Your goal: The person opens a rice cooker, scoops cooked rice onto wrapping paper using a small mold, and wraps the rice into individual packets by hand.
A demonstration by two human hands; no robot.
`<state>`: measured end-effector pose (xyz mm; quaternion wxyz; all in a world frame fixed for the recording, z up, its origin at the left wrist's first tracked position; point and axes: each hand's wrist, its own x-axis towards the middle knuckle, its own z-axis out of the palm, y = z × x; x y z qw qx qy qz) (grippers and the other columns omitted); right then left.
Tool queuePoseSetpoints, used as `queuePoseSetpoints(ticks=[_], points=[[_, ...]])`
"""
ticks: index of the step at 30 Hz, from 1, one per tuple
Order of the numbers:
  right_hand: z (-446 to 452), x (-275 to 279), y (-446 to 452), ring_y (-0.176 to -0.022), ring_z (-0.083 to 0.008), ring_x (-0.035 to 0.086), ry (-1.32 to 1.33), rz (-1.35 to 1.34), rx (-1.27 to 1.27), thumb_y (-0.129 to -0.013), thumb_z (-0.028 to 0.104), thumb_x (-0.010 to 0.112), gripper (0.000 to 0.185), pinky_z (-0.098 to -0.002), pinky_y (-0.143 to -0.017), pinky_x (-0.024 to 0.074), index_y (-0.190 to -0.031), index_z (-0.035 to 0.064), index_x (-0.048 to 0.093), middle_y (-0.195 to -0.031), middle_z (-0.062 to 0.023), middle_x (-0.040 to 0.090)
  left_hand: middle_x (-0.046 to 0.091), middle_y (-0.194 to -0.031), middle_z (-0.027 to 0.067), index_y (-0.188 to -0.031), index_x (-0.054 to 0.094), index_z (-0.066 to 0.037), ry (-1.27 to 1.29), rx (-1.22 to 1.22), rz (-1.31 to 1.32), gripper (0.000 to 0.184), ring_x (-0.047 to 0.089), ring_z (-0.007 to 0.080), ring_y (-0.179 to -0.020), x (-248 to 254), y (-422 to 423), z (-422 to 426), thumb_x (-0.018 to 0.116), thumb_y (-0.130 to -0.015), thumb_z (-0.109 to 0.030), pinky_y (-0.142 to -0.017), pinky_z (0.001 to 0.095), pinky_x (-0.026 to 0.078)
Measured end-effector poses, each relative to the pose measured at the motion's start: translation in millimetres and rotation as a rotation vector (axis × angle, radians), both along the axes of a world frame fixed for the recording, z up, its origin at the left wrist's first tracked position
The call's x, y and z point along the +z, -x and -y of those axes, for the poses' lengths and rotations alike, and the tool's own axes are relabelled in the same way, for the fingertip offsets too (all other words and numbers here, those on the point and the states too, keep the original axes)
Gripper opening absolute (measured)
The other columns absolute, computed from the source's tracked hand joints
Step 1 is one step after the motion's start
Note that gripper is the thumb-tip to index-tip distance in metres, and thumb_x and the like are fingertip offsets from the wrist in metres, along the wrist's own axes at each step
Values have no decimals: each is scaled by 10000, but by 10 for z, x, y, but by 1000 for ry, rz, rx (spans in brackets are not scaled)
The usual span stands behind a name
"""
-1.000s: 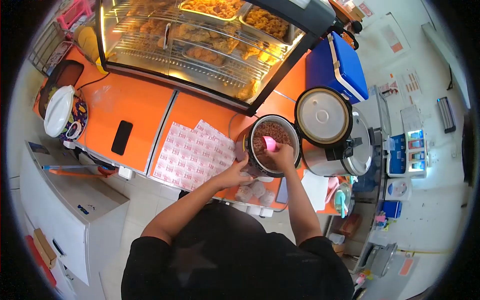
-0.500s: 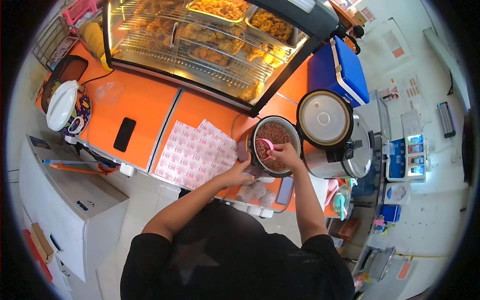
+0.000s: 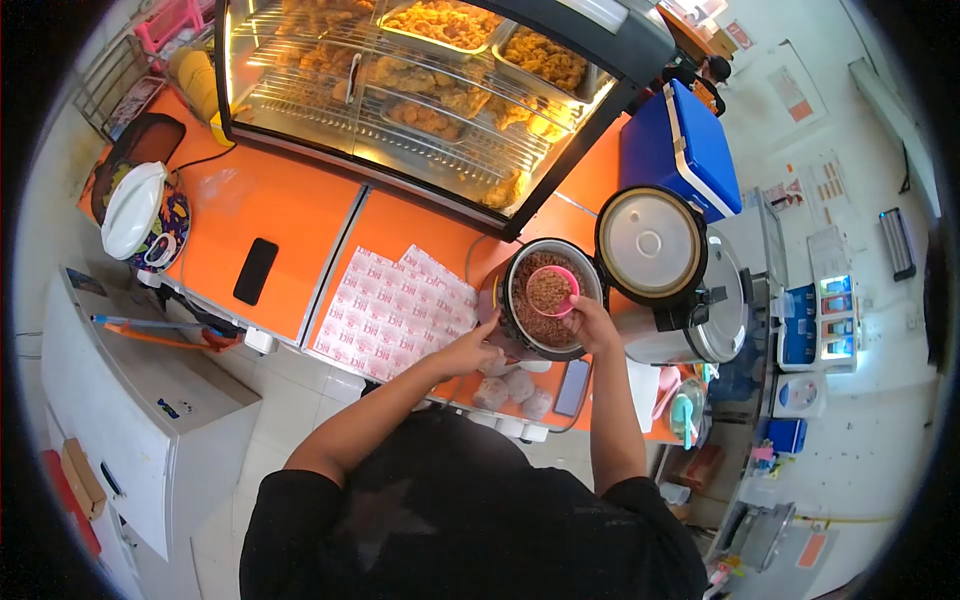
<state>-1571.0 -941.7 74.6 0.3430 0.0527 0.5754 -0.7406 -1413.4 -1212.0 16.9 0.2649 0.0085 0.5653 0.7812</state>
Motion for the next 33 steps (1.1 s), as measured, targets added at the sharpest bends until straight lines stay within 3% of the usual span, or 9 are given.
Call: queuePoseSetpoints(ticks=[2, 7, 8, 12, 16, 21, 25, 28, 33], points=[[58, 125, -100, -969, -174, 732, 150, 14, -2, -995, 243, 665, 352, -336, -808, 636, -1263, 18, 625, -1151, -98, 729, 607, -1386, 106, -1648, 269, -116, -30, 147, -108, 759, 612, 215, -1116, 56, -65, 67, 581, -958, -65, -931, 334, 521], [626, 607, -575, -1149, -355, 690, 438, 93, 15, -1003, 372, 640, 640, -462, -847, 659, -1497, 21, 434, -1398, -210, 600, 618, -1415, 138, -1432, 566, -68, 634, 240, -200, 459, 635, 286, -1160, -891, -331, 798, 576, -974, -96, -1021, 389, 496], [751, 650, -684, -1169, -383, 677, 485, 131, -6, -1007, 391, 632, 661, -473, -861, 654, -1510, 21, 418, -1422, -223, 580, 573, -1440, 222, -1399, 563, -3, 752, 252, -170, 478, 584, 406, -1273, -775, -428, 994, 592, -929, -89, -1111, 452, 453], [1175, 208, -1022, -1321, -435, 556, 848, 417, 99, -1023, 474, 588, 685, -519, -1027, 568, -1534, 60, 397, -1507, -240, 482, 422, -1589, 156, -1508, 440, -30, 1429, 166, -329, 762, 410, 345, -1439, -896, -765, 1669, 734, -876, -338, -1108, 541, 413], [1850, -150, -1314, -1251, -448, 564, 885, 657, 194, -1033, 595, 479, 705, -471, -934, 571, -1515, 82, 441, -1493, -225, 485, 345, -1639, 128, -1574, 342, -44, 1677, 28, -328, 973, 384, 324, -1446, -1171, -903, 1965, 726, -836, -549, -1051, 568, 380], [2484, -999, -1573, -1233, -253, 575, 389, 433, -85, -1081, 447, 419, 511, -457, -988, 518, -1447, 113, 542, -1438, -131, 567, 339, -1639, 122, -1598, 297, -50, 1525, 74, -364, 1163, 374, 317, -1437, -1100, -756, 2155, 764, -733, -671, -1057, 556, 329], [3130, -1383, -1641, -1245, -334, 532, -585, -803, -15, -1001, 298, 620, 461, -490, -1061, 415, -1422, 113, 580, -1397, -190, 562, 301, -1671, 93, -1608, 301, -78, 1482, -45, -467, 1269, 328, 305, -1477, -1016, -634, 2589, 852, -620, -653, -1052, 581, 333], [3550, -1647, -1781, -1284, -381, 474, -1111, -1233, 282, -887, 302, 736, 551, -563, -1076, 364, -1414, 201, 610, -1429, -223, 508, 271, -1691, 58, -1613, 300, -77, 1454, -104, -486, 1303, 315, 303, -1482, -1093, -590, 2729, 855, -586, -655, -1032, 575, 349], [3625, -1845, -1843, -1438, -454, 364, -1124, -1245, 323, -864, 315, 729, 518, -614, -1120, 315, -1374, 259, 653, -1554, -218, 416, 226, -1708, 49, -1630, 270, -90, 1428, -116, -437, 1311, 283, 324, -1489, -1177, -548, 2768, 828, -596, -672, -1062, 582, 325]])
